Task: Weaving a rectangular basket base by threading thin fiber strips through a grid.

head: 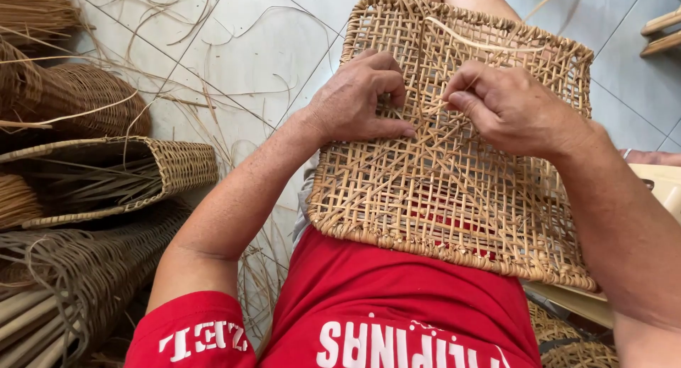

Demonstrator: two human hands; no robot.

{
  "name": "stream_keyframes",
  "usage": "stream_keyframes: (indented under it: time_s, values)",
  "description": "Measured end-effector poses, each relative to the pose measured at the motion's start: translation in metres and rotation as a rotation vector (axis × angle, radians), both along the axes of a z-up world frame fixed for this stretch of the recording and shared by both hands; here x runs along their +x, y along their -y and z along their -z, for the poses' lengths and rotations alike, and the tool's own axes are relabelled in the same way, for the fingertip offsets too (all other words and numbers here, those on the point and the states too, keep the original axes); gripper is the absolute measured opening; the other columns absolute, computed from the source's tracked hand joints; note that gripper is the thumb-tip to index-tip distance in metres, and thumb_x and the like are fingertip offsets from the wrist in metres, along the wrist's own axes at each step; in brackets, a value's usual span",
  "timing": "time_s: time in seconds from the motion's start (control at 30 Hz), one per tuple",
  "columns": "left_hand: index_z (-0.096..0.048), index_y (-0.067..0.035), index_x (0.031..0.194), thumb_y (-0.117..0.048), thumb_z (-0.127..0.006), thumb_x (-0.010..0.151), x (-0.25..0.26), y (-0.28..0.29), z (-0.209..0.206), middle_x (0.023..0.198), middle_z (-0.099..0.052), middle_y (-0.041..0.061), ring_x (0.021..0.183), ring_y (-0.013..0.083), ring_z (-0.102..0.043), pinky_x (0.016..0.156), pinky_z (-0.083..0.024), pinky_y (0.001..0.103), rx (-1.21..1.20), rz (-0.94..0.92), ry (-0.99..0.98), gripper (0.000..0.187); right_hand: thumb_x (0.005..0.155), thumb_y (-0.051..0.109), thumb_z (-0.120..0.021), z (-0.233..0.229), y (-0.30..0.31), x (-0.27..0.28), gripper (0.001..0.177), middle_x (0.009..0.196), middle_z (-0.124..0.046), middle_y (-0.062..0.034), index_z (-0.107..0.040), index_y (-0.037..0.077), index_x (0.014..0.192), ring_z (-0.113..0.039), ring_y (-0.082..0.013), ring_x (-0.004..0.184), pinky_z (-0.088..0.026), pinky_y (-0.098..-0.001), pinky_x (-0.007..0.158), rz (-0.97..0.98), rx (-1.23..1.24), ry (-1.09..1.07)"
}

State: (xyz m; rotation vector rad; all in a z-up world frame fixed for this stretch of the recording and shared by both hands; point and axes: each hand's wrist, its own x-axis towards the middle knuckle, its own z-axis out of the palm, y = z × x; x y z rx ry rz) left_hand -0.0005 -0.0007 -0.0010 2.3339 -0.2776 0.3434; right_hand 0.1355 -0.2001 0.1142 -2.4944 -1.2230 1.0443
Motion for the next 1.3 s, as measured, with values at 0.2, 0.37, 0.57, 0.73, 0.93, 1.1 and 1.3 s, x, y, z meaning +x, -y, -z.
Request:
stream_keyframes:
  time_s: [0.2,0.37,0.57,0.73,0.93,1.1,1.3]
  values:
    - [-0.066,-0.018,0.086,-0.064,-0.083,0.084,-0.001,-0.001,-0.003,0.099,-0.059,0.003,0.092,0.02,-0.053,0.075,-0.049,0.036,-0.011,-0.002,-0.007,0.049,0.112,0.026,-0.047,-0.014,-0.026,-0.008,0.016,0.09,-0.066,-0.0086,-0.057,0.017,0.12,-0.062,-0.025,0.077,-0.054,-0.0436,0.081,-0.187,-0.155,0.101]
    - [-0.066,-0.018,0.086,-0.066,-0.083,0.083,0.0,-0.001,0.0,0.096,-0.058,0.002,0.09,0.0199,-0.052,0.074,-0.049,0.037,-0.001,-0.005,0.007,0.051,0.111,0.03,-0.046,-0.019,-0.04,-0.008,0.019,0.097,-0.072,-0.0137,-0.058,0.017,0.118,-0.067,-0.0331,0.087,-0.052,-0.05,0.084,-0.245,-0.218,0.168]
    - [-0.072,-0.019,0.09,-0.068,-0.081,0.083,0.001,-0.001,0.0,0.1,-0.061,0.003,0.094,0.0213,-0.054,0.077,-0.05,0.04,0.011,-0.002,-0.01,0.051,0.111,0.037,-0.044,-0.034,-0.063,-0.014,0.028,0.112,-0.072,-0.0146,-0.059,0.017,0.126,-0.066,-0.0331,0.103,-0.05,-0.0517,0.095,-0.25,-0.33,0.174]
    - [-0.079,-0.021,0.103,-0.071,-0.075,0.085,0.002,-0.003,-0.004,0.105,-0.065,0.004,0.098,0.0236,-0.055,0.078,-0.048,0.043,0.027,0.023,-0.008,0.053,0.112,0.032,-0.043,-0.03,-0.071,-0.014,0.025,0.105,-0.072,-0.0131,-0.06,0.017,0.122,-0.066,-0.0308,0.097,-0.05,-0.0493,0.092,-0.257,-0.284,0.138]
    - [-0.077,-0.019,0.1,-0.071,-0.074,0.085,0.002,-0.003,-0.002,0.104,-0.064,0.003,0.097,0.0214,-0.054,0.078,-0.049,0.041,0.015,0.024,-0.017,0.055,0.111,0.033,-0.046,-0.022,-0.058,-0.006,0.024,0.097,-0.071,-0.0117,-0.063,0.017,0.115,-0.065,-0.0295,0.087,-0.049,-0.0472,0.084,-0.248,-0.254,0.118]
    - [-0.078,-0.021,0.098,-0.068,-0.078,0.084,0.002,-0.002,-0.002,0.105,-0.062,0.004,0.101,0.0223,-0.054,0.079,-0.049,0.042,0.018,0.016,-0.048,0.049,0.109,0.03,-0.049,-0.019,-0.037,-0.004,0.022,0.108,-0.071,-0.0067,-0.062,0.017,0.121,-0.066,-0.0237,0.097,-0.052,-0.0439,0.089,-0.089,-0.159,0.008]
    - [-0.077,-0.021,0.097,-0.069,-0.077,0.085,0.002,-0.002,-0.003,0.105,-0.063,0.005,0.099,0.0232,-0.056,0.078,-0.05,0.042,0.02,0.019,-0.001,0.05,0.107,0.016,-0.054,0.007,-0.005,0.009,0.015,0.107,-0.078,-0.0069,-0.066,0.011,0.114,-0.074,-0.0197,0.102,-0.056,-0.036,0.088,-0.059,0.11,-0.055]
